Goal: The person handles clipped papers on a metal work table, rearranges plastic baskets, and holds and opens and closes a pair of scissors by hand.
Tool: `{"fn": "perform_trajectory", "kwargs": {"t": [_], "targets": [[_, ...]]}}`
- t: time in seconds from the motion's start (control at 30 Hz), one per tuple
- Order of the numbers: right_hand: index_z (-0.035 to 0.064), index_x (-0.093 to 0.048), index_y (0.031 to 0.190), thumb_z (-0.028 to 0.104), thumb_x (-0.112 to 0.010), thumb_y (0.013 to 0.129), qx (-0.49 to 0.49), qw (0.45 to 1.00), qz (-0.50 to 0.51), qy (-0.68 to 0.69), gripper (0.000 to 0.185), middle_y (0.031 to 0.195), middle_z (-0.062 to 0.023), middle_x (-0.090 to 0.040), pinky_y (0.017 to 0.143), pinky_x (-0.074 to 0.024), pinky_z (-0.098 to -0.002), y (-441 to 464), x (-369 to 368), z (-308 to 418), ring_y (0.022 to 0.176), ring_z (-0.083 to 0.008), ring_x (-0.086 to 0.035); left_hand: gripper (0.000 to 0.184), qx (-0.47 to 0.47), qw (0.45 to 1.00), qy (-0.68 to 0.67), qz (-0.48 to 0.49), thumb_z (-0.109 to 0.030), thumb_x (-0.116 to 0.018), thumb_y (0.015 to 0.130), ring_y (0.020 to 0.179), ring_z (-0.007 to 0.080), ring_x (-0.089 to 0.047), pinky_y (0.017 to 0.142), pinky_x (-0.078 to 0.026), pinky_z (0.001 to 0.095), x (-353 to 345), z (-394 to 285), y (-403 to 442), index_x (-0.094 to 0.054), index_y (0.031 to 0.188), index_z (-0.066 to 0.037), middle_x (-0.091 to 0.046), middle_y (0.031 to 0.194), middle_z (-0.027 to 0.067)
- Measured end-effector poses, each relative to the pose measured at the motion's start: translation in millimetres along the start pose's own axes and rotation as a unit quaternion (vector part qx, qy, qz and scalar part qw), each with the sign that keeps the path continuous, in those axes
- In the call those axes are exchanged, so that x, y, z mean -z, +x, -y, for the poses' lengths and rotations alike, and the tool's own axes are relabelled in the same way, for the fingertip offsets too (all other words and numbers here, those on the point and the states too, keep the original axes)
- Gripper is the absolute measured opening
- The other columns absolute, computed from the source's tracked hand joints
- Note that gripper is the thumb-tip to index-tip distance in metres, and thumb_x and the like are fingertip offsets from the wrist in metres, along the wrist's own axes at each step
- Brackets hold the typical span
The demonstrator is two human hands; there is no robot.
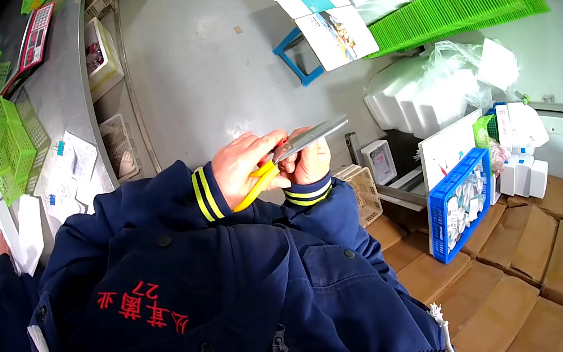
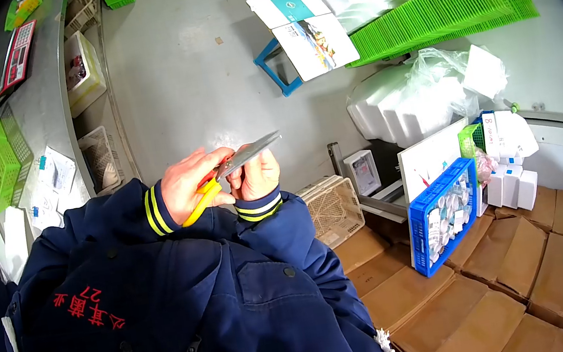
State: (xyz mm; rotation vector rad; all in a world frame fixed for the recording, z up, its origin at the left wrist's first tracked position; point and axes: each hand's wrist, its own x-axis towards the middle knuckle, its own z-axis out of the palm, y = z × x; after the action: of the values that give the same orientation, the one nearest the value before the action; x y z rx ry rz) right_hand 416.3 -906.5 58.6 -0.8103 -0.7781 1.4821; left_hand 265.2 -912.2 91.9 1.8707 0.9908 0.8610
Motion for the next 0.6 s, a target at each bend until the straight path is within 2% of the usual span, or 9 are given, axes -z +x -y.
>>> {"fn": "perform_trajectory", "kwargs": {"t": [0.13, 0.3, 0.37, 0.43, 0.47, 0.6], "targets": [[0.0024, -0.049, 0.074, 0.038, -0.046, 0.09, -0.003, 1.0, -0.006, 0.0, 0.039, 0.053, -0.0046, -0.047, 0.04, -0.0357, -0.0233, 0.7, -1.0, -1.1, 0.039, -0.0104, -0.039, 0.071, 0.003, 1.0, -0.006, -0.016, -0.031, -0.075, 0.065, 0.083, 0.0278, -0.055, 0.07, -0.046, 0.0331, -0.1, 2.0, -2.1, -0.044, 0.121, -0.002, -0.055, 0.096, 0.0138], [0.0024, -0.049, 0.075, 0.037, -0.045, 0.091, 0.01, 0.999, 0.022, 0.021, 0.038, 0.052, -0.0052, -0.048, 0.044, -0.0384, -0.0248, 5.6, 4.7, -5.0, 0.039, -0.0115, -0.039, 0.081, 0.012, 1.0, 0.001, -0.016, -0.037, -0.076, 0.062, 0.087, 0.0273, -0.056, 0.074, -0.047, 0.0338, 5.7, -3.2, -1.0, -0.04, 0.125, -0.002, -0.054, 0.099, 0.0136], [0.0027, -0.05, 0.075, 0.034, -0.046, 0.091, 0.015, 0.999, 0.022, 0.022, 0.035, 0.053, -0.0055, -0.049, 0.043, -0.0378, -0.0244, 6.8, 4.9, -3.2, 0.039, -0.0115, -0.04, 0.084, 0.008, 1.0, 0.003, -0.017, -0.038, -0.076, 0.061, 0.088, 0.0272, -0.056, 0.075, -0.048, 0.0342, 6.1, -1.4, -1.5, -0.039, 0.127, -0.001, -0.054, 0.1, 0.0136], [0.0021, -0.052, 0.084, 0.024, -0.053, 0.089, 0.039, 0.997, 0.041, 0.056, 0.022, 0.061, -0.009, -0.056, 0.04, -0.0344, -0.0213, 7.9, 6.7, -2.9, 0.042, -0.0107, -0.043, 0.088, 0.005, 1.0, 0.008, -0.007, -0.039, -0.077, 0.059, 0.088, 0.028, -0.055, 0.079, -0.047, 0.0347, 6.5, 0.5, -1.8, -0.037, 0.128, 0.0, -0.053, 0.103, 0.0146], [0.0029, -0.05, 0.077, 0.028, -0.052, 0.089, 0.029, 0.999, 0.006, 0.015, 0.027, 0.053, -0.0059, -0.049, 0.041, -0.0351, -0.0231, 7.5, 3.6, 0.2, 0.04, -0.0115, -0.04, 0.088, 0.006, 1.0, 0.008, -0.007, -0.039, -0.077, 0.059, 0.088, 0.028, -0.055, 0.079, -0.047, 0.0347, 7.0, 1.2, -1.7, -0.037, 0.128, 0.0, -0.053, 0.103, 0.0146], [0.0026, -0.05, 0.079, 0.027, -0.054, 0.088, 0.042, 0.998, 0.045, 0.005, 0.026, 0.054, -0.0071, -0.05, 0.039, -0.0318, -0.0229, 11.5, 13.5, -0.5, 0.041, -0.0118, -0.041, 0.091, 0.001, 0.999, 0.031, 0.006, -0.039, -0.077, 0.058, 0.091, 0.0295, -0.053, 0.08, -0.046, 0.0345, 8.5, 3.0, -0.9, -0.036, 0.128, 0.002, -0.053, 0.105, 0.0154]]}}
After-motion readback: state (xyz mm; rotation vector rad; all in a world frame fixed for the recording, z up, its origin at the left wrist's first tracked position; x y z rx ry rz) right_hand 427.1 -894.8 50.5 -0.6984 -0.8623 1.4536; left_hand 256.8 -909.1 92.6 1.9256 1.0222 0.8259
